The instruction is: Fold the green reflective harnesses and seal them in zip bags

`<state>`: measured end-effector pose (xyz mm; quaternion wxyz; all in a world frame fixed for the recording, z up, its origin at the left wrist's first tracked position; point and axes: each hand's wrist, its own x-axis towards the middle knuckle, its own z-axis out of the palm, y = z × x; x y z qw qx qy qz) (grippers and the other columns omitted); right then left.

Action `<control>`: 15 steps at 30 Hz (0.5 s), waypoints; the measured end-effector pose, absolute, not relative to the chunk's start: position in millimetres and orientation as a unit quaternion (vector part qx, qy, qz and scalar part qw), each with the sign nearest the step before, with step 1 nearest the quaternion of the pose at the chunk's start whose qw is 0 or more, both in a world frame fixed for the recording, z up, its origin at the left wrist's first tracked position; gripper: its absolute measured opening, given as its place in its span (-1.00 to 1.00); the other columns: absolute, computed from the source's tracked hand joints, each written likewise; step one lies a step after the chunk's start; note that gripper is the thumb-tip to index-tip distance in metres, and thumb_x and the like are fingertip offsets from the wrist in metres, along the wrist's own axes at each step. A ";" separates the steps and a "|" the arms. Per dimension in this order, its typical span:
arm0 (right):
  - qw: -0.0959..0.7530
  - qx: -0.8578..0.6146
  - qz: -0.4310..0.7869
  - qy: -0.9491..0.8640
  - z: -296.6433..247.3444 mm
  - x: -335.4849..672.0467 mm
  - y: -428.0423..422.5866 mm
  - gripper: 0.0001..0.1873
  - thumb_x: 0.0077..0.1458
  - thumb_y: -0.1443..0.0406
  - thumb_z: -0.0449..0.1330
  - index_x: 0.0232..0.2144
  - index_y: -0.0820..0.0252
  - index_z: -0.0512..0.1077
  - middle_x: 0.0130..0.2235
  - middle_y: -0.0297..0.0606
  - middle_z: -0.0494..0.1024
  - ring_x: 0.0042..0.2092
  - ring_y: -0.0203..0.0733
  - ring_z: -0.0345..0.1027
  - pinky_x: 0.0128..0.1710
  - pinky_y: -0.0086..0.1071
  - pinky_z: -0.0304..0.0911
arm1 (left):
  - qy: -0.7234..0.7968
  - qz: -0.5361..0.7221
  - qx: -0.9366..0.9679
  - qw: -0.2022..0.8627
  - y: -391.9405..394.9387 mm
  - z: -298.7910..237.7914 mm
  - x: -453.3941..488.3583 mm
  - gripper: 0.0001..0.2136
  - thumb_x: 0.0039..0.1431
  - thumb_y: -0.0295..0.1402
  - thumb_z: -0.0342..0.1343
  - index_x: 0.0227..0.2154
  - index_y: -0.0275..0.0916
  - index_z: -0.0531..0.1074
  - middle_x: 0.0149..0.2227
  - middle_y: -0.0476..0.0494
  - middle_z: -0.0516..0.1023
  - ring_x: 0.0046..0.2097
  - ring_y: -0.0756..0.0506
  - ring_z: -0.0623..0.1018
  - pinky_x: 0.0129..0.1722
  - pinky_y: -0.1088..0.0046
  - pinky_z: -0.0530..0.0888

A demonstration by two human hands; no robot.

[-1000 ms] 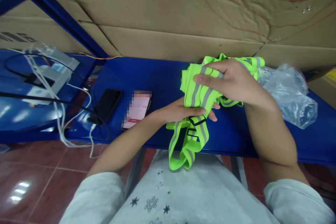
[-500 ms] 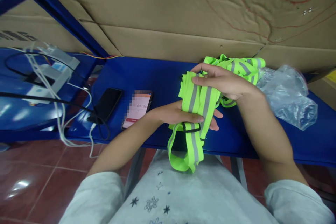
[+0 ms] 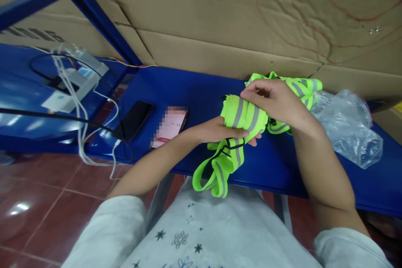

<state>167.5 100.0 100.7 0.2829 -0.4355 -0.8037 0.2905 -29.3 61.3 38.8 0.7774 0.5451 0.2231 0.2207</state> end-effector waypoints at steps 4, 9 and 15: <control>0.175 -0.401 0.244 -0.865 113.4 170.7 86.2 -0.45 0.39 -0.11 0.00 -0.13 0.10 0.61 -0.32 -0.30 0.66 -0.26 -0.13 0.55 -0.25 -0.28 0.35 | 0.221 0.234 0.563 0.761 62.6 38.0 -32.4 -0.65 0.27 -0.22 0.28 0.00 -0.36 0.59 -0.07 -0.36 0.71 0.04 -0.21 0.67 0.10 0.25 0.56; 0.057 -0.375 0.181 -0.908 113.8 164.3 75.0 -0.33 0.24 -0.14 0.19 0.19 0.16 0.43 0.03 -0.12 0.64 0.03 0.09 0.52 -0.09 -0.21 0.33 | 0.163 0.208 0.607 0.749 69.5 31.7 -34.9 -0.66 0.24 -0.20 0.32 -0.03 -0.32 0.63 0.06 -0.38 0.66 0.15 -0.27 0.63 0.24 0.15 0.51; 0.014 -0.370 0.221 -0.902 120.2 161.7 78.1 -0.58 0.29 -0.02 0.17 0.00 0.11 0.50 -0.24 -0.24 0.66 -0.20 -0.07 0.53 -0.26 -0.32 0.20 | 0.138 0.174 0.589 0.777 64.3 37.8 -35.1 -0.61 0.20 -0.34 0.34 0.09 -0.25 0.58 0.18 -0.34 0.58 0.26 -0.28 0.55 0.29 0.13 0.47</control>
